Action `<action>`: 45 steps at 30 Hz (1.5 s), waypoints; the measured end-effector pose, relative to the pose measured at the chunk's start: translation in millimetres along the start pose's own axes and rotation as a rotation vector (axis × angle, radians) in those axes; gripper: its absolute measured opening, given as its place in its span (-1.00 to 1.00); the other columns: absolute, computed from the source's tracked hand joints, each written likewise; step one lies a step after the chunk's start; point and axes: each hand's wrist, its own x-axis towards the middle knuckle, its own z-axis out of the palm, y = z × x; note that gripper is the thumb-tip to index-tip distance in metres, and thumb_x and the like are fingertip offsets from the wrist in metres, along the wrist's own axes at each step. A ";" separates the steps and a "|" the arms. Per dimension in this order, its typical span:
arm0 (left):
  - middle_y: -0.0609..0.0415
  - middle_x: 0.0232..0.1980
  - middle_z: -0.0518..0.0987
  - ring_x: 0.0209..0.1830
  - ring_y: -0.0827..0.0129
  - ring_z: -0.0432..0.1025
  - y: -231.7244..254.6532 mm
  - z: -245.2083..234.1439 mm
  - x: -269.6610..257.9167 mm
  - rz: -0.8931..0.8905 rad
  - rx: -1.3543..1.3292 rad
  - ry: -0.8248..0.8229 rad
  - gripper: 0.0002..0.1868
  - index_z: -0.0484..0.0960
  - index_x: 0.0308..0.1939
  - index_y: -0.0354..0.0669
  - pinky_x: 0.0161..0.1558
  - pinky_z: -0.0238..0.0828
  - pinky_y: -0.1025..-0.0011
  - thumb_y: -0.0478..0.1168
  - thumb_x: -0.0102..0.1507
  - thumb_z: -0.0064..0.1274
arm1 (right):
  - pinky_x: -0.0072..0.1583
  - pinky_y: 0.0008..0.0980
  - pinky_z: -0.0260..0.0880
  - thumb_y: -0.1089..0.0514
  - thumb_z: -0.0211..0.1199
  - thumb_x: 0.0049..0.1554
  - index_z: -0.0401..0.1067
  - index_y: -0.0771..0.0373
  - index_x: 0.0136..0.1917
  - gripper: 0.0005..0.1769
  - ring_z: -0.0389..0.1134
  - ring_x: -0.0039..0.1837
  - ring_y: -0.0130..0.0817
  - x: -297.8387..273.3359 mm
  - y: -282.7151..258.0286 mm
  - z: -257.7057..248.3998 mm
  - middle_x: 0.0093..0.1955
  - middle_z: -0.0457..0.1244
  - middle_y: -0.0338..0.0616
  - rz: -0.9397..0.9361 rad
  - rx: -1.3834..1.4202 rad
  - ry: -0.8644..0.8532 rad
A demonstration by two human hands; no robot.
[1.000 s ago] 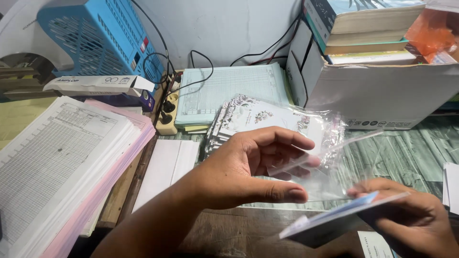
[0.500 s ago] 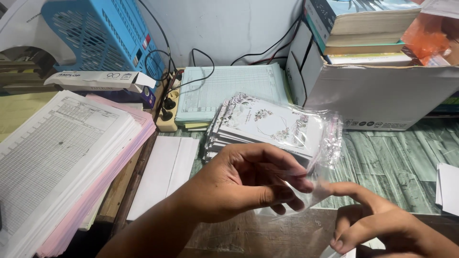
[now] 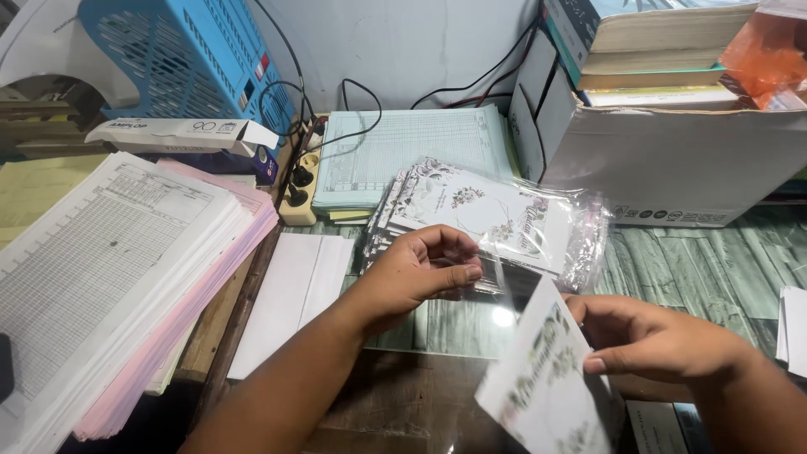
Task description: The person places invitation cards into clear plastic sleeves by hand and organizes them into a stack.
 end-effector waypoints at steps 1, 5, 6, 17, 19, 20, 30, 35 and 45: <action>-0.01 -0.10 0.65 -0.13 0.32 0.56 -6.4 -4.6 5.0 0.000 -0.004 0.006 -0.69 0.62 -0.02 -0.21 -0.13 0.58 0.41 -0.33 0.16 0.28 | 0.15 -0.07 0.45 0.28 0.41 0.14 0.44 0.34 -0.03 -0.81 0.43 0.17 -0.06 1.7 9.2 -3.4 0.14 0.34 0.07 0.004 0.000 -0.006; 0.03 -0.02 0.65 -0.04 0.36 0.54 -28.1 -18.0 18.6 -0.077 -0.006 0.046 -0.71 0.63 -0.01 -0.17 -0.06 0.58 0.42 -0.35 0.19 0.25 | 0.04 -0.10 0.39 0.48 0.28 -0.02 0.36 0.36 0.45 -0.26 0.42 0.07 -0.01 8.5 33.9 -9.2 0.21 0.43 0.26 0.125 0.279 0.435; 0.06 0.03 0.67 -0.01 0.42 0.52 -32.7 -19.9 20.3 -0.068 0.000 0.058 -0.68 0.62 0.03 -0.12 -0.09 0.53 0.47 -0.34 0.20 0.24 | -0.17 -0.41 0.25 0.47 0.20 -0.01 0.34 0.27 0.51 -0.22 0.32 -0.09 -0.25 9.9 36.6 -8.6 0.16 0.40 0.13 0.111 0.271 0.564; -0.26 -0.04 0.67 -0.05 0.10 0.62 -29.5 -21.4 9.2 -0.063 -0.185 -0.023 -0.68 0.59 0.02 -0.36 0.00 0.67 0.26 -0.49 0.18 0.19 | -0.19 -0.49 0.36 0.42 0.09 -0.02 0.39 0.38 0.12 -0.60 0.23 -0.22 -0.42 11.4 52.6 -9.3 0.01 0.28 -0.05 -0.195 0.460 0.474; -0.21 -0.07 0.67 -0.13 0.11 0.63 -29.8 -21.6 8.3 -0.042 -0.194 -0.028 -0.72 0.60 -0.03 -0.32 -0.12 0.69 0.28 -0.46 0.18 0.22 | -0.18 -0.45 0.36 0.42 0.09 -0.04 0.39 0.37 0.10 -0.61 0.24 -0.19 -0.37 14.1 50.2 -6.5 -0.01 0.28 -0.07 -0.200 0.458 0.482; -0.18 -0.03 0.64 -0.14 0.13 0.64 -29.8 -21.4 7.9 -0.024 -0.153 -0.029 -0.71 0.59 0.04 -0.29 -0.18 0.68 0.32 -0.41 0.22 0.18 | -0.22 -0.50 0.31 0.43 0.08 -0.06 0.37 0.37 0.10 -0.59 0.23 -0.17 -0.37 15.9 49.7 -6.6 -0.02 0.27 -0.04 -0.227 0.479 0.457; -0.08 0.33 0.51 0.21 0.28 0.42 -44.1 -23.1 11.6 0.097 -0.110 -0.178 -0.75 0.62 0.04 -0.14 -0.05 0.71 0.19 -0.19 0.30 0.10 | 0.05 -0.27 0.60 0.30 0.22 0.12 0.23 0.36 0.46 -0.36 0.50 0.06 -0.20 20.8 15.2 13.1 0.13 0.41 0.04 -0.411 0.395 0.549; -0.27 0.50 0.37 0.16 -0.02 0.55 -45.8 -10.6 4.7 0.052 -0.210 -0.341 -0.67 0.58 0.09 -0.20 0.00 0.65 0.20 -0.11 0.32 0.09 | 0.08 -0.50 0.48 0.30 0.07 0.08 0.24 0.14 0.51 -0.30 0.40 0.23 -0.35 16.8 5.0 13.6 0.36 0.30 -0.18 -0.381 0.331 0.863; -0.24 -0.14 0.58 -0.43 0.06 0.57 2.3 20.3 -31.6 -0.386 0.145 -0.256 -0.33 0.43 0.40 0.04 -0.40 0.63 0.24 -0.18 0.18 0.19 | -0.12 -0.40 0.49 0.25 0.21 0.28 0.23 -0.02 -0.08 -0.79 0.40 -0.07 -0.43 3.4 8.7 -34.4 -0.10 0.32 -0.37 -0.486 0.352 1.095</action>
